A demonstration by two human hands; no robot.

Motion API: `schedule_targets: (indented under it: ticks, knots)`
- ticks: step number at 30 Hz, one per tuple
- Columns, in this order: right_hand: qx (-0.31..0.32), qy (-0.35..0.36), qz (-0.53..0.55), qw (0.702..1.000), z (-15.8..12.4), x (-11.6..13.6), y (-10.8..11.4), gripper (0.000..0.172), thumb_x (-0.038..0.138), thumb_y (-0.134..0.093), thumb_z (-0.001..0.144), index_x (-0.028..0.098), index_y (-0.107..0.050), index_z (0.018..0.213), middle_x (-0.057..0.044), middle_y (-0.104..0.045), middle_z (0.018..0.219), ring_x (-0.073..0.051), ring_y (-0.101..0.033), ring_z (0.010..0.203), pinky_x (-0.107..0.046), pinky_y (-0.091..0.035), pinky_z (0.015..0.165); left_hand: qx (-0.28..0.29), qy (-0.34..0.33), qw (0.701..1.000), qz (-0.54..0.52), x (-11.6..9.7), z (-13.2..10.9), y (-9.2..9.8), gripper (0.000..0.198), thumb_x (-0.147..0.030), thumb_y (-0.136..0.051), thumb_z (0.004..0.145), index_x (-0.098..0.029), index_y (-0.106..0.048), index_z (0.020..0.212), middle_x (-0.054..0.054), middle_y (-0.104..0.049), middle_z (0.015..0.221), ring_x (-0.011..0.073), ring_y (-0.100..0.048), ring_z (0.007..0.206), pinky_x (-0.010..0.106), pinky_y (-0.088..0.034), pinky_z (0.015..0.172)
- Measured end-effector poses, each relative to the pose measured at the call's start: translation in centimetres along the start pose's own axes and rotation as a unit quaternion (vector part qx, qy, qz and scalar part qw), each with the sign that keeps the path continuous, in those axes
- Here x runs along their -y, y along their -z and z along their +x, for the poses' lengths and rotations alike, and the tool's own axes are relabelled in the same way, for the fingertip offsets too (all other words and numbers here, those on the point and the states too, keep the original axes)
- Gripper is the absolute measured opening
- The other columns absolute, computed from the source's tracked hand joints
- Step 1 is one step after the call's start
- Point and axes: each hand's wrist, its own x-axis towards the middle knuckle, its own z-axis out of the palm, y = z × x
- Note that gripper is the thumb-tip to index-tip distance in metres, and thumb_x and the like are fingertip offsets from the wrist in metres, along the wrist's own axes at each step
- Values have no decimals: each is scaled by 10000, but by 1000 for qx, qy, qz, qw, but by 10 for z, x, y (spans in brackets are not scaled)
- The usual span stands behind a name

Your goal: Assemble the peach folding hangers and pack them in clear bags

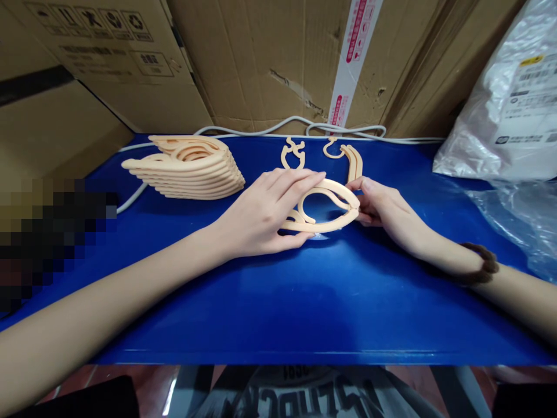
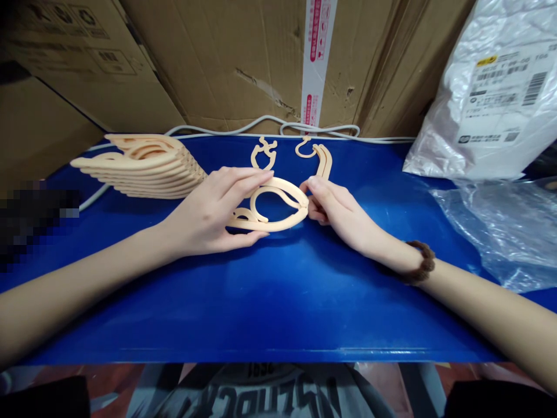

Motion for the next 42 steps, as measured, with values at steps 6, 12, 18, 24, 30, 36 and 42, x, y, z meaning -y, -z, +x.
schedule_targets:
  ticks: [6, 12, 18, 24, 30, 36, 42]
  knots:
    - [32, 66, -132, 988, 3, -11, 5, 227, 425, -576, 950, 202, -588, 994, -6, -609, 790, -151, -517, 701, -276, -415, 645, -41, 15, 999, 14, 1, 2, 13, 749, -373, -649, 871, -131, -309, 1492, 199, -512, 1432, 355, -488, 1338, 526, -420, 1094]
    - [89, 69, -196, 974, -1, -11, 4, 248, 430, -516, 991, 198, -591, 1041, 25, -613, 706, -131, -515, 622, -266, -376, 612, -94, 12, 993, 75, 13, 13, 50, 779, -368, -687, 852, -25, -349, 1464, 226, -492, 1409, 335, -461, 1319, 510, -416, 1111]
    - [94, 76, -239, 964, -2, -9, 4, 248, 423, -504, 1002, 204, -614, 1032, 34, -584, 689, -116, -504, 596, -257, -342, 600, -68, 96, 985, 127, 45, 8, 93, 846, -662, -533, 886, -93, -360, 1487, 122, -469, 1391, 260, -499, 1226, 419, -486, 1029]
    - [102, 80, -252, 959, -2, -6, 3, 226, 392, -509, 1001, 202, -630, 1001, 39, -581, 674, -109, -508, 581, -248, -341, 599, -49, 120, 986, 109, 92, -23, 111, 1022, -876, -463, 716, -190, -451, 1474, 55, -529, 1263, 216, -534, 1061, 466, -473, 925]
    - [103, 79, -256, 958, -3, -5, 3, 234, 397, -507, 1001, 202, -637, 992, 47, -561, 655, -102, -496, 563, -243, -324, 588, 28, 208, 974, 81, 124, -45, 124, 819, -684, -569, 745, -225, -522, 1423, 6, -595, 1256, 194, -542, 1063, 558, -415, 914]
    - [101, 75, -260, 957, -4, -3, 3, 248, 400, -502, 1001, 198, -640, 968, 49, -544, 639, -100, -477, 549, -246, -317, 589, 82, 229, 968, 53, 148, -60, 126, 785, -636, -723, 716, -267, -580, 1394, 6, -702, 1202, 170, -596, 951, 535, -487, 903]
    - [100, 76, -266, 956, -3, -5, 3, 257, 412, -499, 1001, 203, -646, 972, 51, -544, 634, -98, -474, 544, -237, -318, 579, 126, 286, 950, 32, 137, -56, 123, 786, -716, -713, 697, -261, -643, 1334, 11, -725, 1144, 209, -642, 923, 538, -490, 957]
